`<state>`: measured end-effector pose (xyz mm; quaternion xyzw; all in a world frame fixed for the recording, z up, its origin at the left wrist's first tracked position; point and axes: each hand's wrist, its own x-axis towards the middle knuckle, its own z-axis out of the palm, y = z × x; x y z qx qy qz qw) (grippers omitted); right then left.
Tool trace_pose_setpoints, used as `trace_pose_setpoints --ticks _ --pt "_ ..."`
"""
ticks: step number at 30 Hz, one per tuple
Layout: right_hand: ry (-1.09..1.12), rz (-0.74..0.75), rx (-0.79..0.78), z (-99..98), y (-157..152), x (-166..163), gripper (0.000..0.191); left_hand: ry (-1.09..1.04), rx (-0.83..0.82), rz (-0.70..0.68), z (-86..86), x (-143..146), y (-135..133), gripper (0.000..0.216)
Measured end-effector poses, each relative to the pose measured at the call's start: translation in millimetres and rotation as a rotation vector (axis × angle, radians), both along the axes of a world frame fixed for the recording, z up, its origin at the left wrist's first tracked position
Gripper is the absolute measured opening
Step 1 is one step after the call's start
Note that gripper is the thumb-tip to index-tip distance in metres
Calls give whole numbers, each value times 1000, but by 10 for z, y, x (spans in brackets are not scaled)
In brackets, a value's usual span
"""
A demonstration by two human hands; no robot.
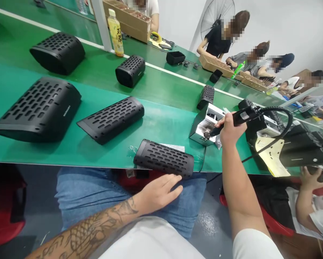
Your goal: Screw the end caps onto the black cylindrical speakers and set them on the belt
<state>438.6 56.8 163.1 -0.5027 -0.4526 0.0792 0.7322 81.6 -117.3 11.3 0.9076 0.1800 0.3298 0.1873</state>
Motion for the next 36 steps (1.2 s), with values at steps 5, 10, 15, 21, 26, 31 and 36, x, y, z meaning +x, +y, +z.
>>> trace_pose_setpoints --ticks 5,10,15,21,26,31,36 --pt "28 87 -1 -105 -52 -22 45 349 72 151 802 72 756 98" --pt "72 130 50 132 -429 -247 40 562 53 294 1056 176 1094 106" --pt "77 433 93 348 -1013 -670 37 546 20 340 993 210 1132 111" --pt "62 565 69 212 -1190 -1035 33 576 4 338 1035 213 1099 110" --pt "94 583 15 69 -1109 -1056 39 594 -8 327 1082 226 1092 111" --pt "37 702 20 39 -1119 -1053 37 613 -15 320 1101 230 1090 108" --pt "0 838 0 70 -1120 -1038 34 659 -53 318 1169 247 1079 108"
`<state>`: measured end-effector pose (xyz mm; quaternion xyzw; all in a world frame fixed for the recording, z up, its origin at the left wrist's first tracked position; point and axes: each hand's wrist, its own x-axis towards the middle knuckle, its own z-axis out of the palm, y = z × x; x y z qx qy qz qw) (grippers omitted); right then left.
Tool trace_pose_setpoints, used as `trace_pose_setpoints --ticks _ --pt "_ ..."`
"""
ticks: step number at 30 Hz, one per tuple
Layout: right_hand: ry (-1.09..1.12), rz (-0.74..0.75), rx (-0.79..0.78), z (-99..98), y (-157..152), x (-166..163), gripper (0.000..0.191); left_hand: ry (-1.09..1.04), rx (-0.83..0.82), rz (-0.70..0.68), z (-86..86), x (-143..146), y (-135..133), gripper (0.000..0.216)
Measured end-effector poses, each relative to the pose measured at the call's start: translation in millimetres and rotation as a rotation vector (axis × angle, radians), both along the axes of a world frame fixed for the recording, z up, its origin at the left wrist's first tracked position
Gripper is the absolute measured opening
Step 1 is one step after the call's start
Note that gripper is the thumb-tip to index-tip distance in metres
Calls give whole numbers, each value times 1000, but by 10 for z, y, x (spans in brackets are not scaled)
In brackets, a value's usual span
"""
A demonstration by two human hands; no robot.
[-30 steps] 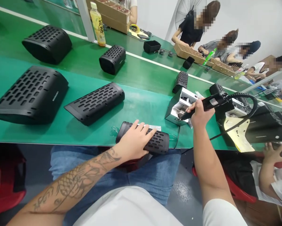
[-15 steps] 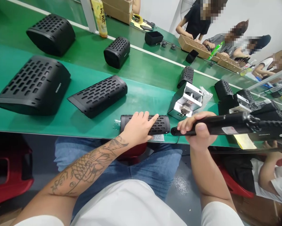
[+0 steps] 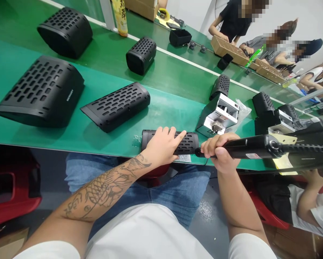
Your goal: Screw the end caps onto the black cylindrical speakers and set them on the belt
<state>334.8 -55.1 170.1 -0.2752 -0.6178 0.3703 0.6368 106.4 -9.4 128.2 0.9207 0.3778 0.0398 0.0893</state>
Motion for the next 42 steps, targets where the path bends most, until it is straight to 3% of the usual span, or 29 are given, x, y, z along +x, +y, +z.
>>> trace_pose_setpoints --ticks 6,12,14,17,20,22,24,27,31,34,38,42 --pt "-15 24 -51 -9 -9 2 39 83 -40 -3 118 32 -9 109" --pt "4 -103 -57 34 -24 83 39 75 -43 7 126 15 -6 110" --pt "63 -218 16 97 112 266 37 64 -53 6 133 12 -7 110" --pt "133 -562 168 153 497 624 34 79 -55 -2 146 49 -31 110" --pt "67 -826 155 66 884 894 36 77 -48 18 129 114 -84 107" --pt "31 -868 97 -55 1021 974 40 29 -43 29 98 114 -119 105" --pt "33 -855 62 -163 1049 990 42 -49 -23 19 60 22 -134 105" --pt "37 -825 46 -196 960 942 40 -175 15 4 -22 -332 -95 108" --pt "90 -745 38 14 681 740 36 -406 -77 20 -289 -999 27 113" --pt "172 -554 64 205 354 434 35 -601 -240 86 -620 -1320 60 126" --pt "117 -216 83 300 -30 -98 34 -747 -428 140 -989 -1335 -5 141" --pt "66 -84 54 230 -100 -499 35 -742 -452 191 -1075 -1186 -55 133"
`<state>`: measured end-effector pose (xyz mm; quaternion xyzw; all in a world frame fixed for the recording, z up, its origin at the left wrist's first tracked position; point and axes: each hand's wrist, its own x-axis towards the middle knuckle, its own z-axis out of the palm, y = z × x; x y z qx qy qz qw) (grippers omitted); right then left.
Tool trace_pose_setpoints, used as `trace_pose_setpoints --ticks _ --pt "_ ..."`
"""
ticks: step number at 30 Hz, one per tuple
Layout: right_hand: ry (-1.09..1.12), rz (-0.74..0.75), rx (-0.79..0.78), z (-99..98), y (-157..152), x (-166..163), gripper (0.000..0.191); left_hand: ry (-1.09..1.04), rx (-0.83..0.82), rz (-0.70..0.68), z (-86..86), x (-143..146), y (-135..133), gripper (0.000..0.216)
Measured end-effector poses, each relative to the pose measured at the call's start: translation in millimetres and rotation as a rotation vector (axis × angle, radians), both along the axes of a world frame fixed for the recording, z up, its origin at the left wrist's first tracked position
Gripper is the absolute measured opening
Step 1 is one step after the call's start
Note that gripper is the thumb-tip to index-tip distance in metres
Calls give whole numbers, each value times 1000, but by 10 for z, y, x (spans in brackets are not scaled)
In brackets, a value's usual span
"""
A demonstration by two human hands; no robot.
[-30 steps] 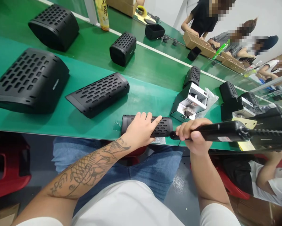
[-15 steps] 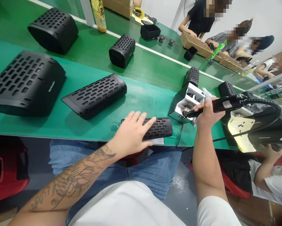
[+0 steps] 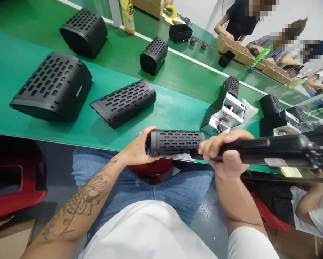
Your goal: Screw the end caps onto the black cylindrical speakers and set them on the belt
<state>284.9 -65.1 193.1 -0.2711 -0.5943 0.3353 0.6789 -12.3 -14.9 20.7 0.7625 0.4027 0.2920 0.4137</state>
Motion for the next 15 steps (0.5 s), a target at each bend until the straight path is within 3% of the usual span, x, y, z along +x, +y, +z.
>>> trace_pose_setpoints --ticks 8,15 --pt "-50 -37 -76 -163 138 -112 46 41 -26 5 152 52 3 129" --pt "-120 85 -93 -169 123 -146 48 86 -24 0 154 91 5 132"
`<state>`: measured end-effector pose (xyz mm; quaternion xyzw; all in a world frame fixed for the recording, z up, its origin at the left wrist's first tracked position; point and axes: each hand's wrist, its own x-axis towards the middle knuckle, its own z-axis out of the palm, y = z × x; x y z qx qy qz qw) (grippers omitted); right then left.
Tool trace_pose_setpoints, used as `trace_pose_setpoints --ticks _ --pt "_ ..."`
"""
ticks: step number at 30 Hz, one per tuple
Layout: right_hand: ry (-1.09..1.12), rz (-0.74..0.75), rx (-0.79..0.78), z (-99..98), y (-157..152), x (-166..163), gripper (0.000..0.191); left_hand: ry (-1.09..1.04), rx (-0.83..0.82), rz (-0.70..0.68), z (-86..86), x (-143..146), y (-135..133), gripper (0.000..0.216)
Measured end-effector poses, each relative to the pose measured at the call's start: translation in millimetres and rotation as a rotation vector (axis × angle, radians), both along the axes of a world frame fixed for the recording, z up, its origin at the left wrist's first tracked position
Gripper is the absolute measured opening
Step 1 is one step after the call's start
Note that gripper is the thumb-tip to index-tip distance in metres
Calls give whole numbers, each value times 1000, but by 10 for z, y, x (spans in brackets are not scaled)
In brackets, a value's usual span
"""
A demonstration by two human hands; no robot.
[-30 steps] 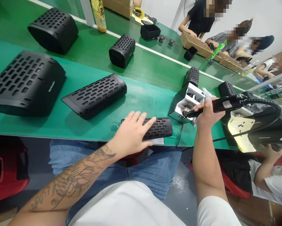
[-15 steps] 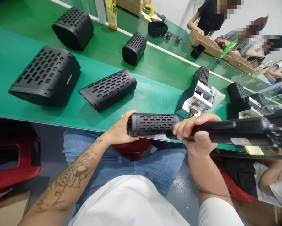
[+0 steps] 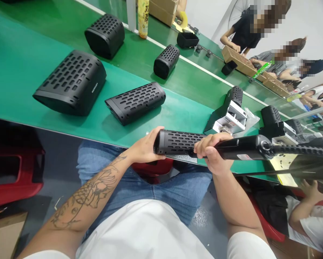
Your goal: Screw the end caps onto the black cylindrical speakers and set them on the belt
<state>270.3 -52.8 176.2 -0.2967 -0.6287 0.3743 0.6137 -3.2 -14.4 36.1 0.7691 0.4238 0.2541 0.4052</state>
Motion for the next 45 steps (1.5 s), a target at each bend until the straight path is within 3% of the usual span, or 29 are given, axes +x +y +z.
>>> trace_pose_setpoints --ticks 8,15,18,21,23,25,31,35,39,42,45 --pt "-41 116 -44 -5 69 53 49 1 -37 4 79 -13 -18 128" --pt "-23 49 -133 -25 23 151 54 1 -17 40 -8 -46 -33 131" --pt "75 -177 -58 100 187 424 53 -6 -26 55 -87 -52 -44 130" --pt "83 -612 63 194 524 902 43 -1 -25 61 -158 -53 -50 130" --pt "17 -869 107 178 764 1234 44 3 -15 67 -190 -52 -50 132" --pt "-34 -958 93 93 939 1492 50 5 -7 81 -198 -52 -48 134" --pt "7 -763 46 -197 961 1672 57 21 -27 79 -87 -42 -55 130" --pt "-13 -704 51 -62 750 1468 53 30 -30 79 -9 -22 -63 129" --pt "112 -604 123 259 326 946 51 25 -14 77 9 -4 -64 131" --pt "99 -377 133 418 -22 404 49 15 -23 71 0 2 -64 133" --pt "71 -150 106 431 -188 -88 44 2 -17 67 -2 12 -69 132"
